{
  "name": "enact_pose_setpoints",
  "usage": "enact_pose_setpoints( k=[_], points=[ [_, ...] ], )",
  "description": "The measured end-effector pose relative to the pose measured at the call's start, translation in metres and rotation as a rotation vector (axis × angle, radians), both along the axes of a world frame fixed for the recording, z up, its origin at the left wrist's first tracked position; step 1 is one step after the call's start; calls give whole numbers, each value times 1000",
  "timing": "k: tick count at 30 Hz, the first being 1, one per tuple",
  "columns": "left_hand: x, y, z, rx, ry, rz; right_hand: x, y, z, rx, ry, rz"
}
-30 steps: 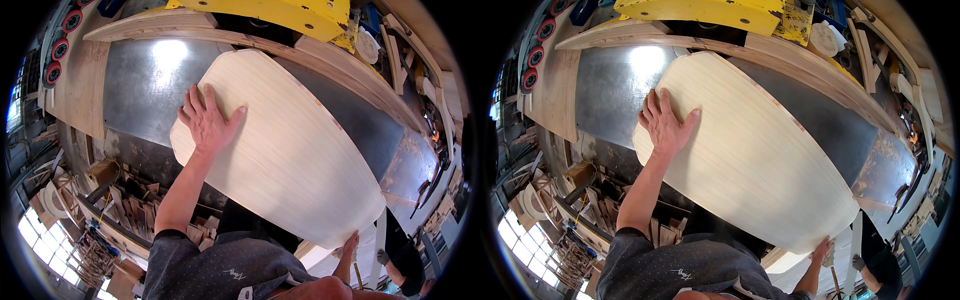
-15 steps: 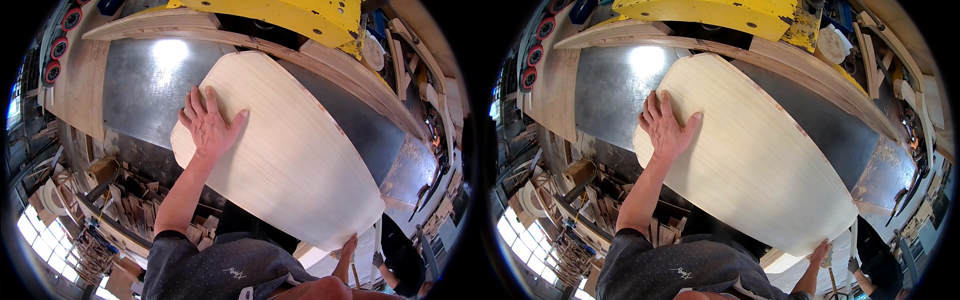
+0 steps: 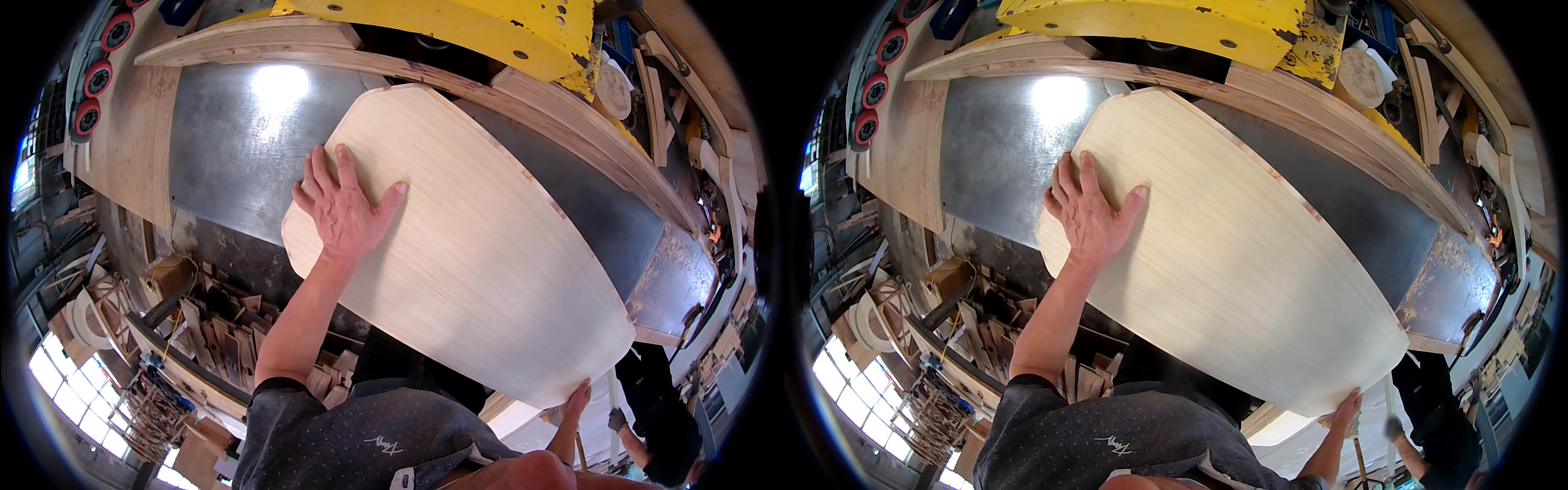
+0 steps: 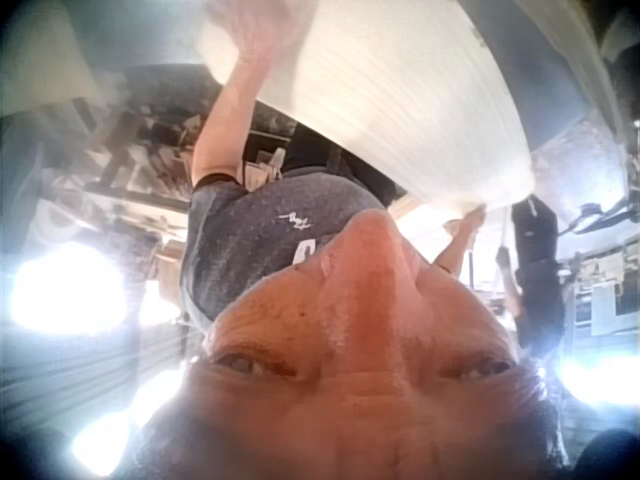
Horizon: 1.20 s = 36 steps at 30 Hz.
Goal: The person assembles a wooden chair seat by hammering a frame onto a base and then attaching a white seat panel. They use a hammer to secure the components and a nail gun to fasten the seat panel to the frame. The person flips the assembly to check the fit and alignment of the parts.
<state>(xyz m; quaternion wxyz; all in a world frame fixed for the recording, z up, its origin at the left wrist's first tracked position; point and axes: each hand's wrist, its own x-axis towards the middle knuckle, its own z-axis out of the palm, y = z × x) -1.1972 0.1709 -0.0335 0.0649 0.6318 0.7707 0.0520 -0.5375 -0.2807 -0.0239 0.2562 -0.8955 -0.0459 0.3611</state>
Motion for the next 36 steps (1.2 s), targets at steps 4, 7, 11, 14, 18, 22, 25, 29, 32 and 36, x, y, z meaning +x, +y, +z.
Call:
enact_pose_setpoints(
  k=[4, 7, 11, 14, 18, 22, 25, 29, 32, 36],
  points=[
    [-1, -2, -2, -6, -9, 10, 3, 9, 3, 21, -21, 10],
    [-1, -2, -1, -8, -5, 19, 0, 14, 0, 32, -77, 2],
    [-1, -4, -2, -13, -14, 34, 6, 16, -1, 41, -52, -30],
    [0, -5, -1, -35, 4, 55, 7, 21, -2, 11, -57, -23],
    [1, -7, -1, -37, -19, 68, 24, 25, -1, 1, -46, 15],
    [1, -8, 0, -39, -29, 73, 31, 32, 0, -77, -93, 102],
    [3, -7, 1, -43, -16, 77, 24, 39, 0, -35, -85, 57],
    [3, -9, 0, -43, -14, 82, 26, 45, 6, -36, -48, 76],
    [6, -10, 0, -48, -17, 93, 29, 56, 7, -20, -60, 87],
    [10, -11, 2, -40, -6, 101, 17, 73, 6, 22, -82, 100]
  ],
)
